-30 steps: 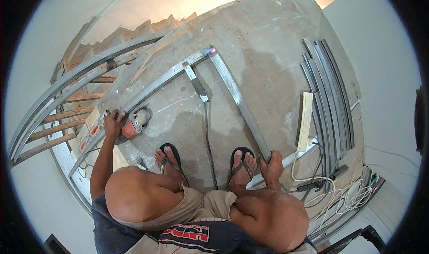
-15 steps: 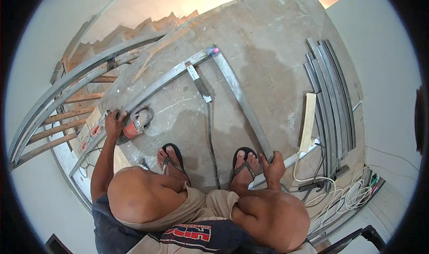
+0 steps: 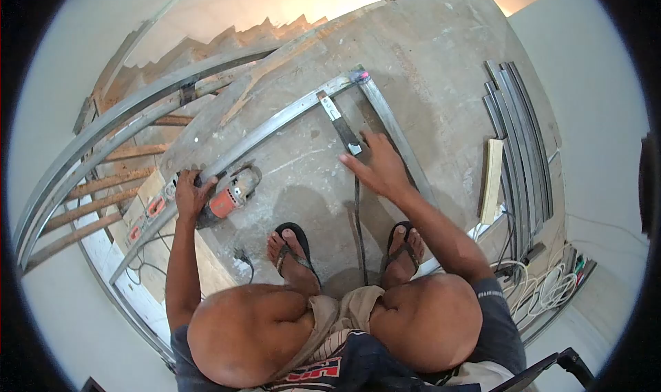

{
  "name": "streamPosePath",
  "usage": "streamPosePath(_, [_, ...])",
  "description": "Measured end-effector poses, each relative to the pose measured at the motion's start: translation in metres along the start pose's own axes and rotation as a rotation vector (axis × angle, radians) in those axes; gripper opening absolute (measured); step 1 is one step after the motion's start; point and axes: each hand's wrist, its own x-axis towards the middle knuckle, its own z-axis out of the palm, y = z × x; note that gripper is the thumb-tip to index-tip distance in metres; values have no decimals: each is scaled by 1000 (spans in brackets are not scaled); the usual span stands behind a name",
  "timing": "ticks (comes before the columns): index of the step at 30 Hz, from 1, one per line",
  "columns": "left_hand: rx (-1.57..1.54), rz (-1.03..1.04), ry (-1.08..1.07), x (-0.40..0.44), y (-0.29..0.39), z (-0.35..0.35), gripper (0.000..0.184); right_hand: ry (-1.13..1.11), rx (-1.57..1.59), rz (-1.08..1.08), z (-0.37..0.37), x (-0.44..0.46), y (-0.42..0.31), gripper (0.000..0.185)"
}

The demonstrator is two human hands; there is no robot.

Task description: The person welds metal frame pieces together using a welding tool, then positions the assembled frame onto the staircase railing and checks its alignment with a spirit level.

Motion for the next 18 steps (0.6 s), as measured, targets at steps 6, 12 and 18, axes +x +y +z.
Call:
streamPosePath(6, [32, 61, -136, 12, 0, -12, 56, -334, -240, 381, 31, 79, -19, 53])
streamPosePath(12, [70, 148, -88, 11, -7, -8, 59, -240, -255, 452, 49, 77, -14, 48])
streamPosePath(18, [31, 147, -99, 9, -2, -9, 58, -238, -287, 474, 40, 75, -38, 57])
